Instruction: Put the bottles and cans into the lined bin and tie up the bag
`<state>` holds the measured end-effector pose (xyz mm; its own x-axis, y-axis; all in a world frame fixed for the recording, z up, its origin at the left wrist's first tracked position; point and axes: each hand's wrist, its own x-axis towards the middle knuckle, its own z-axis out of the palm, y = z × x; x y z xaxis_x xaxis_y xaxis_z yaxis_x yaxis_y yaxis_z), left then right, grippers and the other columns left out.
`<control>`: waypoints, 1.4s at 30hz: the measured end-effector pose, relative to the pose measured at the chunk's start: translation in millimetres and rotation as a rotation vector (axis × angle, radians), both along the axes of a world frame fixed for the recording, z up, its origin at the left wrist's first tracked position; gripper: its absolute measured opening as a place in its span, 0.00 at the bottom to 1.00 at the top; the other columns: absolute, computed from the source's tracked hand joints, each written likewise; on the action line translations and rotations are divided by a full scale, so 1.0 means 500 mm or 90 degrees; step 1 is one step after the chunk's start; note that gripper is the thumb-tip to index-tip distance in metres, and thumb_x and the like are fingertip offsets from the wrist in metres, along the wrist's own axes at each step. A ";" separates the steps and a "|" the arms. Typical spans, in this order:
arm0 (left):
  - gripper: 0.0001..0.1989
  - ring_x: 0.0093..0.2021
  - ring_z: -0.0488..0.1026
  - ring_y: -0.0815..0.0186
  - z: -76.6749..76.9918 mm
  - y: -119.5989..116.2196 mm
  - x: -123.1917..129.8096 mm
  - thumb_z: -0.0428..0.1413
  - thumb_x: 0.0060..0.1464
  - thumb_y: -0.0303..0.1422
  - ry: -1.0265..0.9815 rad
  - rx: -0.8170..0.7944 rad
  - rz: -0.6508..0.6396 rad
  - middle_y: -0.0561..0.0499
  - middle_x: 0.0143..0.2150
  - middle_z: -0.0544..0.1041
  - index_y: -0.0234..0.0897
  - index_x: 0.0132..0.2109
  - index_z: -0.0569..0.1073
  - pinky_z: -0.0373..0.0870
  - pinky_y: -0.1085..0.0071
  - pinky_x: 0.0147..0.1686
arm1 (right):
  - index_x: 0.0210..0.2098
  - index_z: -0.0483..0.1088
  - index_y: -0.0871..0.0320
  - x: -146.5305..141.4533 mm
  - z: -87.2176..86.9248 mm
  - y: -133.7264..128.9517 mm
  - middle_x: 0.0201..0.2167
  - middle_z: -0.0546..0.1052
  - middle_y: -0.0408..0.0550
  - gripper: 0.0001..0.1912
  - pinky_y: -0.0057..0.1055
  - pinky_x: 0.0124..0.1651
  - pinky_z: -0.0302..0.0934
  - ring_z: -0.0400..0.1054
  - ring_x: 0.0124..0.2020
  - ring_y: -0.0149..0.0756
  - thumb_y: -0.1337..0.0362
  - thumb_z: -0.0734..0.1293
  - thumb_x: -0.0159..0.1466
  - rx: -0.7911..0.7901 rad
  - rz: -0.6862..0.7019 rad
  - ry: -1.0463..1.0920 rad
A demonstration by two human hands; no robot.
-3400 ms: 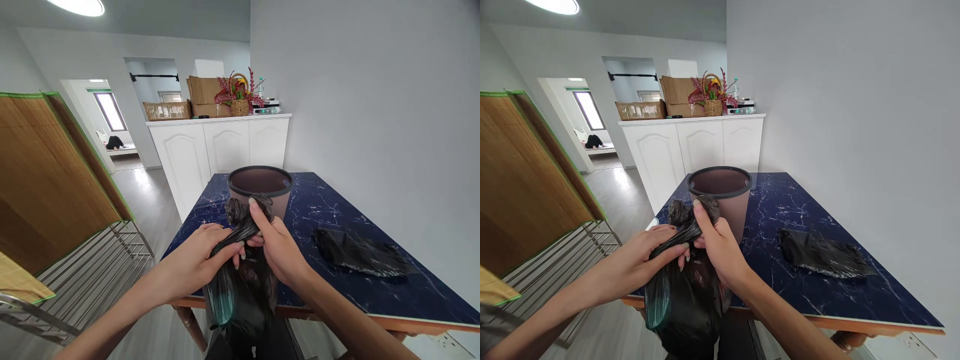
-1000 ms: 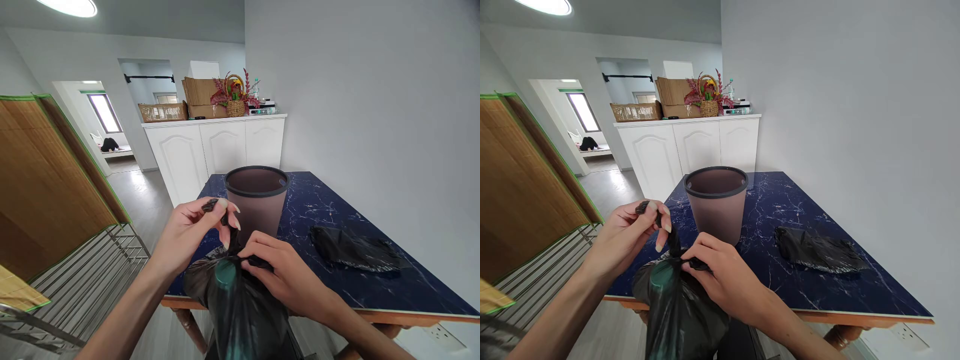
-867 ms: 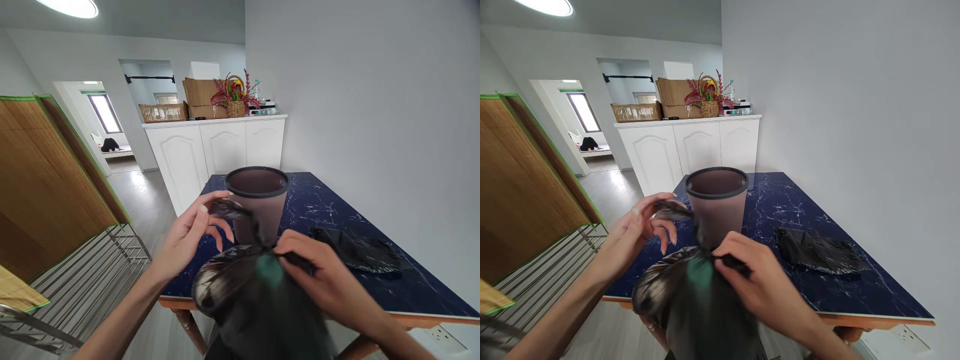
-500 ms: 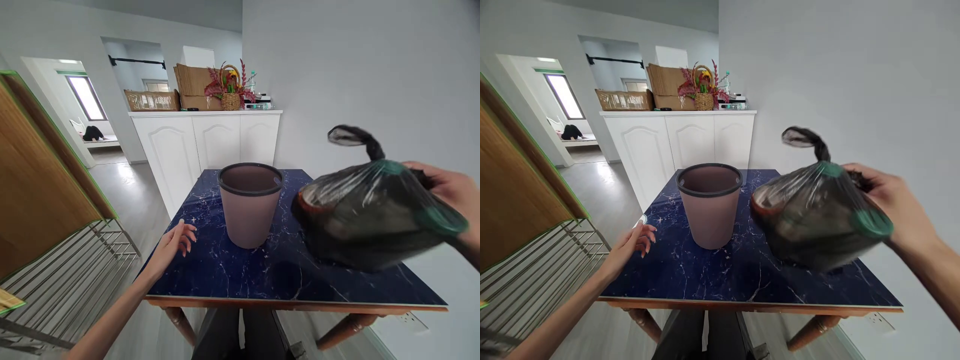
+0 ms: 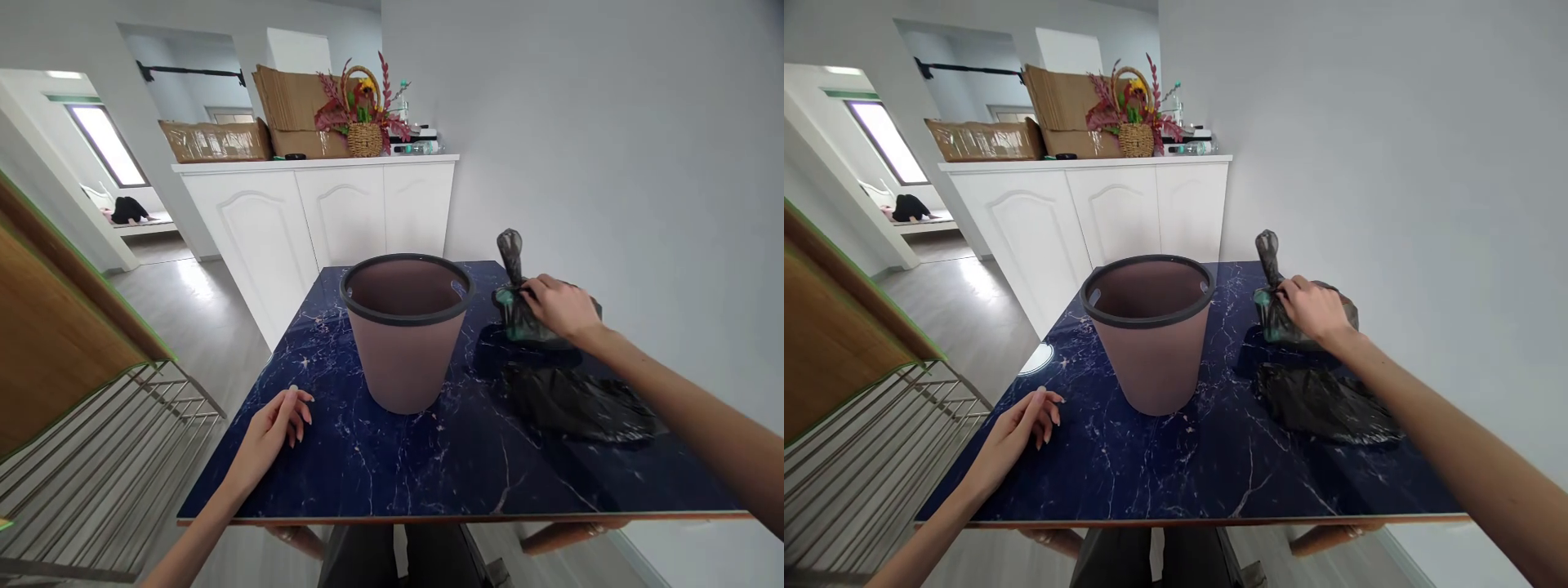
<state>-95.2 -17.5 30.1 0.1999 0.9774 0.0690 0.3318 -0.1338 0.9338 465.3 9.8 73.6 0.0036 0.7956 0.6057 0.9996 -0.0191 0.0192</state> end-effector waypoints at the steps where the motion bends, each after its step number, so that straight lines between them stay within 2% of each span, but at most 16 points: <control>1: 0.30 0.26 0.71 0.66 0.000 0.000 0.001 0.52 0.66 0.62 0.004 -0.003 0.000 0.51 0.33 0.76 0.37 0.46 0.76 0.70 0.71 0.25 | 0.47 0.79 0.63 -0.011 -0.016 0.013 0.45 0.81 0.60 0.18 0.33 0.31 0.54 0.76 0.34 0.39 0.60 0.59 0.78 -0.028 -0.008 -0.007; 5: 0.30 0.27 0.72 0.66 0.003 0.002 0.006 0.53 0.65 0.62 0.019 -0.009 0.000 0.51 0.33 0.76 0.37 0.46 0.76 0.70 0.71 0.25 | 0.48 0.77 0.61 -0.043 -0.056 0.049 0.48 0.80 0.59 0.15 0.33 0.32 0.52 0.75 0.41 0.44 0.61 0.60 0.76 -0.118 -0.034 -0.027; 9: 0.30 0.26 0.71 0.66 0.011 0.001 0.009 0.56 0.63 0.63 0.034 -0.010 0.006 0.51 0.32 0.76 0.38 0.44 0.77 0.70 0.70 0.25 | 0.56 0.75 0.60 -0.073 -0.067 0.036 0.52 0.78 0.59 0.17 0.34 0.31 0.53 0.75 0.43 0.46 0.61 0.59 0.76 -0.132 -0.056 -0.035; 13: 0.31 0.27 0.72 0.65 0.014 -0.002 0.010 0.55 0.63 0.64 0.044 -0.007 0.002 0.50 0.33 0.77 0.38 0.44 0.78 0.71 0.70 0.26 | 0.68 0.64 0.59 -0.109 -0.068 -0.045 0.58 0.76 0.61 0.23 0.35 0.29 0.57 0.77 0.44 0.49 0.58 0.57 0.78 -0.058 -0.076 -0.012; 16: 0.30 0.28 0.72 0.65 0.011 -0.003 0.010 0.54 0.64 0.63 0.056 0.007 -0.008 0.50 0.34 0.77 0.39 0.44 0.79 0.71 0.70 0.28 | 0.68 0.63 0.57 -0.116 -0.083 -0.132 0.56 0.77 0.59 0.24 0.37 0.33 0.65 0.78 0.48 0.51 0.54 0.59 0.78 0.037 -0.037 0.066; 18: 0.30 0.28 0.72 0.65 0.008 -0.004 0.009 0.53 0.65 0.62 0.069 0.015 -0.012 0.50 0.34 0.78 0.39 0.44 0.79 0.71 0.70 0.29 | 0.65 0.66 0.55 -0.106 -0.110 -0.188 0.54 0.78 0.57 0.22 0.39 0.38 0.70 0.78 0.48 0.50 0.52 0.60 0.77 0.046 -0.004 0.112; 21: 0.31 0.29 0.72 0.65 0.005 -0.004 0.008 0.54 0.64 0.63 0.077 0.020 -0.016 0.49 0.34 0.78 0.38 0.43 0.79 0.70 0.71 0.29 | 0.62 0.69 0.55 -0.086 -0.179 -0.254 0.58 0.78 0.60 0.24 0.47 0.54 0.73 0.77 0.54 0.53 0.46 0.60 0.77 0.009 0.043 0.148; 23: 0.32 0.29 0.72 0.65 0.004 -0.004 0.008 0.54 0.63 0.64 0.073 0.021 -0.018 0.49 0.34 0.79 0.38 0.44 0.79 0.70 0.71 0.29 | 0.65 0.67 0.57 -0.082 -0.233 -0.284 0.62 0.76 0.63 0.31 0.54 0.64 0.67 0.73 0.62 0.58 0.41 0.59 0.76 -0.022 0.049 0.153; 25: 0.33 0.29 0.72 0.65 0.004 -0.003 0.008 0.55 0.61 0.65 0.069 0.026 -0.017 0.49 0.34 0.79 0.38 0.43 0.79 0.70 0.71 0.29 | 0.69 0.65 0.58 -0.089 -0.281 -0.304 0.67 0.73 0.65 0.35 0.63 0.70 0.59 0.65 0.70 0.62 0.39 0.56 0.76 -0.066 0.003 0.139; 28: 0.34 0.28 0.72 0.65 0.007 -0.006 0.010 0.56 0.59 0.66 0.074 0.042 -0.011 0.49 0.34 0.79 0.37 0.43 0.80 0.70 0.71 0.29 | 0.71 0.65 0.58 -0.109 -0.320 -0.316 0.73 0.68 0.62 0.36 0.67 0.74 0.50 0.55 0.77 0.61 0.40 0.53 0.77 -0.106 -0.059 0.123; 30: 0.33 0.28 0.72 0.65 0.011 -0.011 0.012 0.57 0.59 0.66 0.075 0.054 -0.006 0.49 0.33 0.79 0.37 0.43 0.80 0.70 0.70 0.29 | 0.70 0.66 0.57 -0.119 -0.323 -0.315 0.73 0.68 0.60 0.35 0.65 0.75 0.49 0.54 0.77 0.59 0.42 0.53 0.77 -0.112 -0.073 0.127; 36: 0.33 0.28 0.71 0.64 0.021 -0.035 0.013 0.58 0.58 0.66 0.079 0.090 0.013 0.50 0.31 0.79 0.38 0.40 0.80 0.71 0.69 0.32 | 0.67 0.71 0.57 -0.131 -0.304 -0.316 0.72 0.70 0.57 0.28 0.63 0.75 0.51 0.59 0.75 0.57 0.53 0.53 0.77 -0.087 -0.073 0.154; 42: 0.33 0.28 0.72 0.64 0.010 -0.032 0.005 0.57 0.59 0.66 0.088 0.101 0.016 0.50 0.31 0.79 0.38 0.40 0.79 0.71 0.69 0.34 | 0.65 0.75 0.57 -0.156 -0.305 -0.331 0.71 0.72 0.58 0.26 0.64 0.75 0.52 0.61 0.74 0.58 0.59 0.53 0.77 -0.073 -0.048 0.195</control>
